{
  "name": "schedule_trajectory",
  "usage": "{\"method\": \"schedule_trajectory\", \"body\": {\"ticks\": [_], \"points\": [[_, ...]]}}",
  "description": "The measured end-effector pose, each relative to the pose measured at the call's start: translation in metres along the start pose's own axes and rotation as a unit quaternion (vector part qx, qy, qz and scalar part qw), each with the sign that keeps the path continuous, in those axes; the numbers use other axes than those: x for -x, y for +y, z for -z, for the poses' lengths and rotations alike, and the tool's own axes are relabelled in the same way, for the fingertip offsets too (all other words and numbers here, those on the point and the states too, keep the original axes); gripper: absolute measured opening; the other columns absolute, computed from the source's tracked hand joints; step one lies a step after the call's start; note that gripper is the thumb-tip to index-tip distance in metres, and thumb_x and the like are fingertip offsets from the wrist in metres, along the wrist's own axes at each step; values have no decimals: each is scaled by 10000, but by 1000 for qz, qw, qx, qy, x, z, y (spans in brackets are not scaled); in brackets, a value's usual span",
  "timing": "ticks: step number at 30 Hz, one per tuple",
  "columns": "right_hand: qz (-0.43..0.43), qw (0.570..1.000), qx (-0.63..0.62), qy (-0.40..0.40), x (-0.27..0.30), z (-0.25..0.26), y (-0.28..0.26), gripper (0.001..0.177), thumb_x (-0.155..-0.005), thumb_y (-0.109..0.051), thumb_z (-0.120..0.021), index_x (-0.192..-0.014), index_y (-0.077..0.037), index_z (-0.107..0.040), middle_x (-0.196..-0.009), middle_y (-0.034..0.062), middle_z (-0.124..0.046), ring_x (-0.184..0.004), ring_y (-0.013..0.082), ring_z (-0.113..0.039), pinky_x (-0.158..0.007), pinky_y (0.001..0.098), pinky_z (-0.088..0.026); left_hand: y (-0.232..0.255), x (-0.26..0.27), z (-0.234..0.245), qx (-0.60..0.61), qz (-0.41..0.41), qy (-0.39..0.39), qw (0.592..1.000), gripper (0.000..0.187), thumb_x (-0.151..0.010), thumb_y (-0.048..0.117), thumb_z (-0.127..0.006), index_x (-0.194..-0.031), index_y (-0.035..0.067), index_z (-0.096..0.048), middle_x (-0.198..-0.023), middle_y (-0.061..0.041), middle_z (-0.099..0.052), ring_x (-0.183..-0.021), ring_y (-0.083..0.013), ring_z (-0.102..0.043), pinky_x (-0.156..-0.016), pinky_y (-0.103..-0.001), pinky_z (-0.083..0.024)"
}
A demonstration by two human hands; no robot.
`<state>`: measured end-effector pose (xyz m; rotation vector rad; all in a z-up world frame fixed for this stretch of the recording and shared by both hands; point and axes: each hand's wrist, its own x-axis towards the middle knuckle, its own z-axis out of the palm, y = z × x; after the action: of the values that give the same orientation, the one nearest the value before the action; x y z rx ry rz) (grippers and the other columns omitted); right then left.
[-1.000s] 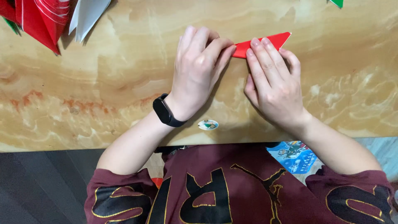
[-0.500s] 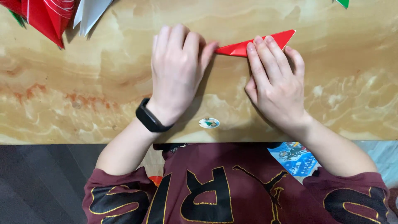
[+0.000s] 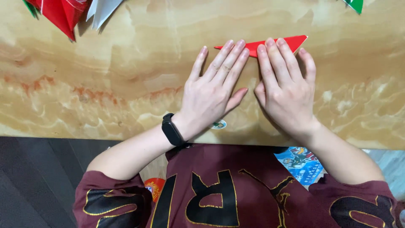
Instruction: Folding and stapling colored paper to create decorative pieces.
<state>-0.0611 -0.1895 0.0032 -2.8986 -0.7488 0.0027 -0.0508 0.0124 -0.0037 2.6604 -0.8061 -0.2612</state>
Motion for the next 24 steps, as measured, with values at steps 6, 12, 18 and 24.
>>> {"method": "schedule_trajectory", "body": {"ticks": [6,12,18,24], "points": [[-7,1000,-3,-4,1,0,0,601,-933,-70,-716,-1501,102,-620,-1543,247,-585,-1450,338,-519,-1183,511,-298,-6,5,1,-24,40,-13,999,800,-1076,536,-693,-1609,23,-388,-1673,-104,-339,-1563,-212,-306,-1282,-524,-185],[-6,1000,18,5,1,1,0,583,-939,-87,-725,-1491,82,-638,-1535,224,-600,-1443,316,-528,-1186,487,-307,-8,13,-6,-56,138,-27,989,1059,-1068,696,-686,-1595,-120,-266,-1659,-308,-183,-1589,-405,-192,-1317,-498,-151],[2,1000,3,-2,2,-2,-1,609,-929,-99,-723,-1497,98,-625,-1548,241,-572,-1456,333,-500,-1197,485,-291,5,6,-3,-27,-54,11,998,639,-1089,322,-678,-1557,-62,-473,-1629,-205,-349,-1535,-306,-318,-1275,-442,-249],[-3,1000,-2,-5,2,-3,1,602,-949,-85,-718,-1513,98,-615,-1557,250,-562,-1459,347,-491,-1182,515,-296,4,5,-9,-2,5,11,1000,771,-1011,470,-725,-1587,34,-458,-1647,-198,-292,-1552,-349,-276,-1275,-579,-239]]}}
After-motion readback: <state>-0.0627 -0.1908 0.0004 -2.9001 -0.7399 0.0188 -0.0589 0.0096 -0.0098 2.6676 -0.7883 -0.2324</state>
